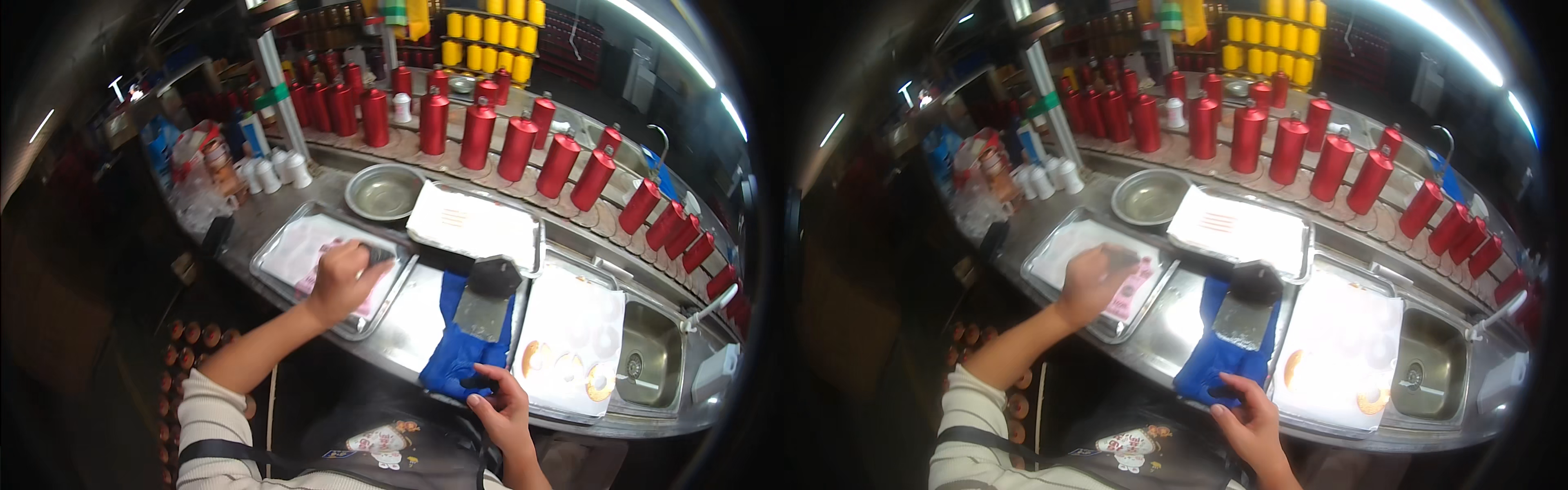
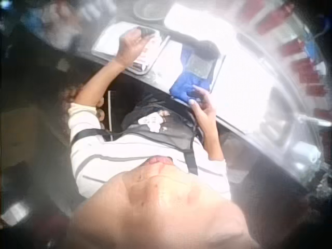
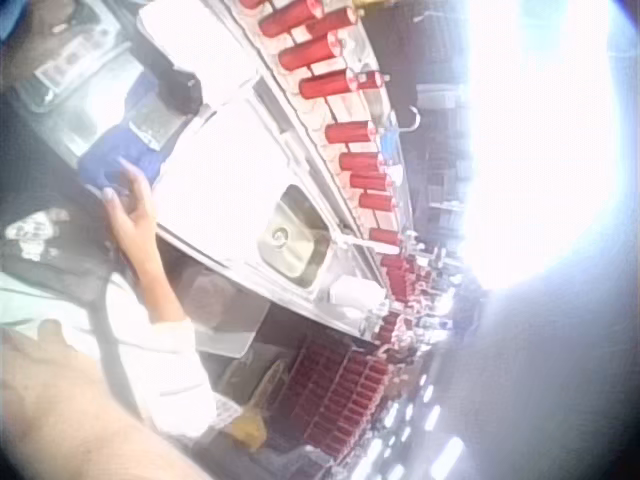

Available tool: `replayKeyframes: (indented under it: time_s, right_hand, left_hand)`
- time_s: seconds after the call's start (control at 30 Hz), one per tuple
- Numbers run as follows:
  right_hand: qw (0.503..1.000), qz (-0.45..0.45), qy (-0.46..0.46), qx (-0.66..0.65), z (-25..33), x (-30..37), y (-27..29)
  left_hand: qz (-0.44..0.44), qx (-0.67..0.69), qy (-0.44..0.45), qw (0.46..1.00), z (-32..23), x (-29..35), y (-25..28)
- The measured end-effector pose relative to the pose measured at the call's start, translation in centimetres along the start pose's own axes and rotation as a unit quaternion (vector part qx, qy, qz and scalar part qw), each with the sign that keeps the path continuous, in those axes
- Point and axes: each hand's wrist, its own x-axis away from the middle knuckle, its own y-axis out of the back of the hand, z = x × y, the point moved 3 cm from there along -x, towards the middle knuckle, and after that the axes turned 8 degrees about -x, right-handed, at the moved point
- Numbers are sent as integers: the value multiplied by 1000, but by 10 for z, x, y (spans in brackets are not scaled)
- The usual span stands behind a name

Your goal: The person applies round gold labels to the necks of red cylindrical bottles, then wipes the bottle bodies with a blue cloth. The person handles each bottle one at a time, places the finished bottles on a nearby rack, and repeats the process.

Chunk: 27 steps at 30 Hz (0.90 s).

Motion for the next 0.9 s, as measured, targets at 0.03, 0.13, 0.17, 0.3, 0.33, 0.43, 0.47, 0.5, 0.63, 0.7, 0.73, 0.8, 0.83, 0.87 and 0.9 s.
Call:
replayKeyframes:
  time_s: [0.03,0.13,0.17,0.3,0.33,0.43,0.47,0.5,0.63,0.7,0.73,0.8,0.83,0.87,0.9]
  right_hand:
    - [999,-31,-7,-13,4,-4,8]
    - [997,-62,15,-51,-34,-17,59]
    - [994,-86,14,-61,-38,-23,68]
    - [985,-155,25,-70,-33,-52,93]
    - [985,-161,26,-58,-32,-60,96]
    - [987,-156,24,-25,-48,-77,95]
    - [986,-165,-4,-10,-47,-79,94]
    - [987,-162,-16,-2,-41,-83,91]
    - [986,-165,-32,-2,-47,-98,93]
    - [984,-175,-40,-15,-50,-101,87]
    - [985,-161,-65,-21,-53,-103,88]
    - [986,-152,-60,-40,-50,-107,77]
    - [986,-151,-55,-51,-50,-108,71]
    - [987,-137,-73,-51,-54,-110,67]
    - [986,-149,-59,-52,-58,-112,62]
  left_hand:
    - [30,-26,-7,999,15,-32,-25]
    - [-7,49,130,990,66,-94,-94]
    - [12,99,192,976,88,-119,-117]
    - [-5,26,162,986,130,-220,-187]
    - [21,4,153,988,132,-241,-202]
    - [63,-100,156,981,146,-297,-257]
    - [43,-143,169,974,140,-307,-276]
    - [27,-185,185,965,129,-315,-294]
    - [3,5,217,976,160,-323,-346]
    - [-54,14,190,980,156,-314,-353]
    - [-75,21,177,981,162,-307,-348]
    - [-114,57,138,982,157,-299,-323]
    - [-126,74,148,978,147,-292,-301]
    - [-120,85,151,977,147,-284,-272]
    - [-112,72,137,981,132,-275,-242]
